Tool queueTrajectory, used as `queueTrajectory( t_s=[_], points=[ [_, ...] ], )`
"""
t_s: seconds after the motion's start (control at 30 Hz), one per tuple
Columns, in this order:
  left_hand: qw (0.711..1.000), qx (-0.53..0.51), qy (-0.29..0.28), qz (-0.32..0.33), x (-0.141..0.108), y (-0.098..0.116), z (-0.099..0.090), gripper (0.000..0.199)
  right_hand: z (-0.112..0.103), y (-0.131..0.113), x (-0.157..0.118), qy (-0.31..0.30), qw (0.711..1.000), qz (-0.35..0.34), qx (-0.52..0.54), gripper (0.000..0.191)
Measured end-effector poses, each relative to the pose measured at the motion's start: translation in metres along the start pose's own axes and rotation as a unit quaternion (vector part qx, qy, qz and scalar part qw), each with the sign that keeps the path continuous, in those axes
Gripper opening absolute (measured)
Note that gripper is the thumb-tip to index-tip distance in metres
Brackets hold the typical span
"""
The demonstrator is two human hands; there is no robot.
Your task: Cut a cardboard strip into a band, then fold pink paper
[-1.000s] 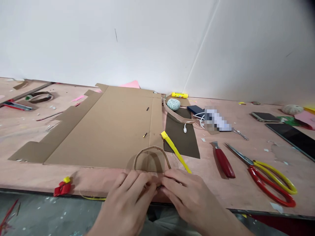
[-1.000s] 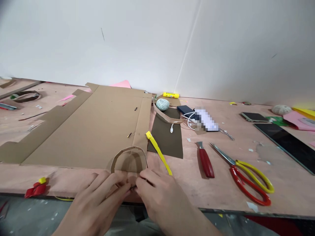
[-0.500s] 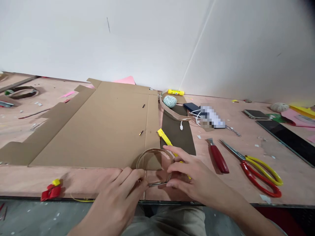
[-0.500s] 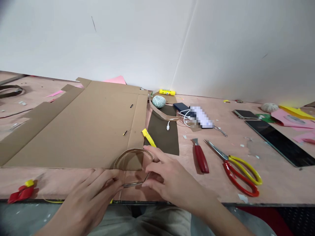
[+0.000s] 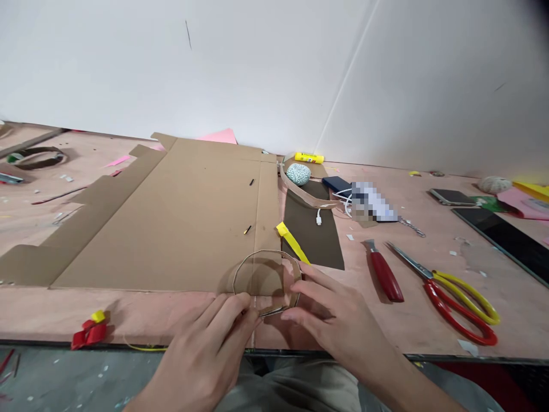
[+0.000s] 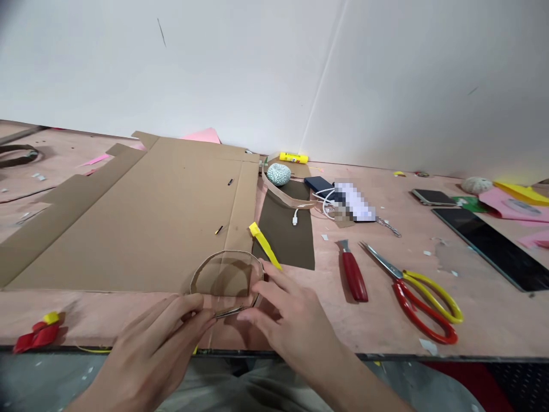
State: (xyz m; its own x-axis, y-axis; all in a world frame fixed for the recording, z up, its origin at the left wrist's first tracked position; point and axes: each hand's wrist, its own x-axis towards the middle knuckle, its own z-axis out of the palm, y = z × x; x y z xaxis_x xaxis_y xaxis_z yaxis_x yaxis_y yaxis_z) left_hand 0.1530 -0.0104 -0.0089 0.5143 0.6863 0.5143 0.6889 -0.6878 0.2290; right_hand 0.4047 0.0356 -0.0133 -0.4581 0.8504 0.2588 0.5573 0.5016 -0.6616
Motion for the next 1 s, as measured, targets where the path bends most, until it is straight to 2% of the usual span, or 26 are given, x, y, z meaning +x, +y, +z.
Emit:
queueTrajectory(
  t_s=[0.03,0.17,0.33,0.47,0.6,0.67,0.77,0.9,1.0],
  points=[
    [1.000,0.002,-0.001,0.001,-0.001,0.000,0.000,0.039,-0.001,0.000,0.000,-0.006,1.000,-0.005,-0.009,0.005],
    [1.000,0.015,-0.016,0.000,-0.003,0.000,-0.002,0.040,-0.003,0.001,-0.002,-0.007,0.997,-0.040,-0.058,0.018],
    [0.999,0.024,-0.021,0.001,-0.001,0.000,-0.004,0.040,-0.003,0.002,-0.003,-0.008,0.994,-0.065,-0.084,0.013],
    [0.999,0.032,-0.008,-0.001,0.001,0.000,-0.003,0.040,-0.003,-0.004,-0.004,-0.014,0.990,-0.078,-0.114,0.034],
    [0.997,0.077,0.009,0.012,0.005,0.005,-0.001,0.039,0.003,-0.017,-0.002,0.072,0.971,-0.124,-0.194,0.027],
    [0.995,0.093,0.010,0.018,0.006,0.008,0.002,0.038,0.008,-0.021,-0.001,0.083,0.968,-0.151,-0.181,0.019],
    [0.997,0.074,-0.003,0.013,0.004,0.011,0.007,0.037,0.015,-0.021,0.001,0.027,0.979,-0.167,-0.118,0.019],
    [0.998,0.035,0.010,-0.049,0.000,0.005,0.001,0.025,0.014,-0.018,0.004,-0.014,0.986,-0.150,-0.076,0.026],
    [0.997,-0.011,-0.042,-0.065,0.003,-0.006,-0.010,0.025,0.008,-0.017,0.005,-0.037,0.987,-0.143,-0.056,0.026]
  ],
)
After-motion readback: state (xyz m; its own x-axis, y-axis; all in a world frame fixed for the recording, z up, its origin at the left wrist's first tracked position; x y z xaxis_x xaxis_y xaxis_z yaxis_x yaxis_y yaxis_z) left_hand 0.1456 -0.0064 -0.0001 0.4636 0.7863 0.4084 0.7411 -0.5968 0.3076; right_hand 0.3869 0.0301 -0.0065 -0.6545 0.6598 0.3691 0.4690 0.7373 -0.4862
